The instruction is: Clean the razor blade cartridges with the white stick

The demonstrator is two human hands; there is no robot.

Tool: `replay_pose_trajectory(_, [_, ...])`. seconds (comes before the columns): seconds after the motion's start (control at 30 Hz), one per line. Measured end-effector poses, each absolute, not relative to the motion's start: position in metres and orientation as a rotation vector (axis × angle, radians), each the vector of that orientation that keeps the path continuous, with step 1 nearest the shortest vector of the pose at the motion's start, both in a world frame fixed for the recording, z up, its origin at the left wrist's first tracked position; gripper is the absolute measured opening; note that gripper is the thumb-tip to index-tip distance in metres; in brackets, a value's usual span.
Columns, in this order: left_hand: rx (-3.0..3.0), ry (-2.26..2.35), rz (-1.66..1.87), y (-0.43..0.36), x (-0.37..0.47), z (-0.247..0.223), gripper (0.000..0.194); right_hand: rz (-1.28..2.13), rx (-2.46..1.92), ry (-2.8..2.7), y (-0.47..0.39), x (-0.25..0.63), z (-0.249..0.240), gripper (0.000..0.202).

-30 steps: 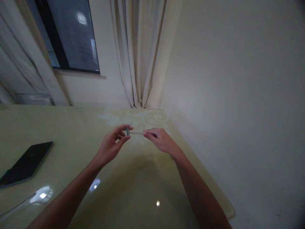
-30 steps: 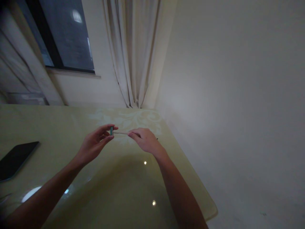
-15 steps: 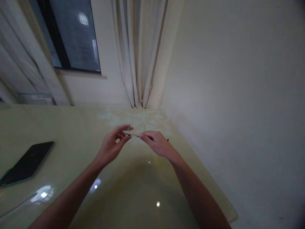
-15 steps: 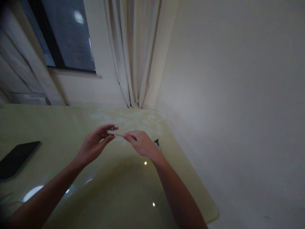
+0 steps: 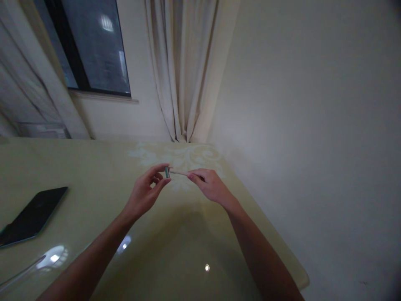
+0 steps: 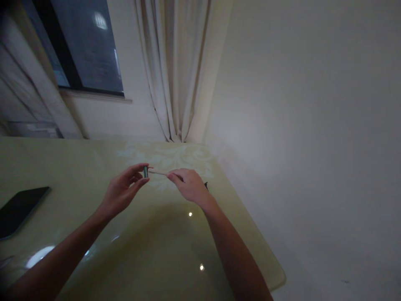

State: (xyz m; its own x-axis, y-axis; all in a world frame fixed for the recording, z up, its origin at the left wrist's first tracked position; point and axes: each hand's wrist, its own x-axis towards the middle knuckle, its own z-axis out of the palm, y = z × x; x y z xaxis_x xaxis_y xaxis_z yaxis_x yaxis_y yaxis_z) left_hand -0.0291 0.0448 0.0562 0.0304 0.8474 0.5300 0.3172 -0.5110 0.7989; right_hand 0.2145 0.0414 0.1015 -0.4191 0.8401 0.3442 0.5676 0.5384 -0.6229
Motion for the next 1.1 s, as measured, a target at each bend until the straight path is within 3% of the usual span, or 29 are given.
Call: replay_pose_trajectory(1.1, [1.874, 1.160, 1.553, 0.0393, -0.0264, 0.0600, 0.041, 0.616, -1.096, -2.086, 0.0393, 0.2126, 0.1041, 0.038])
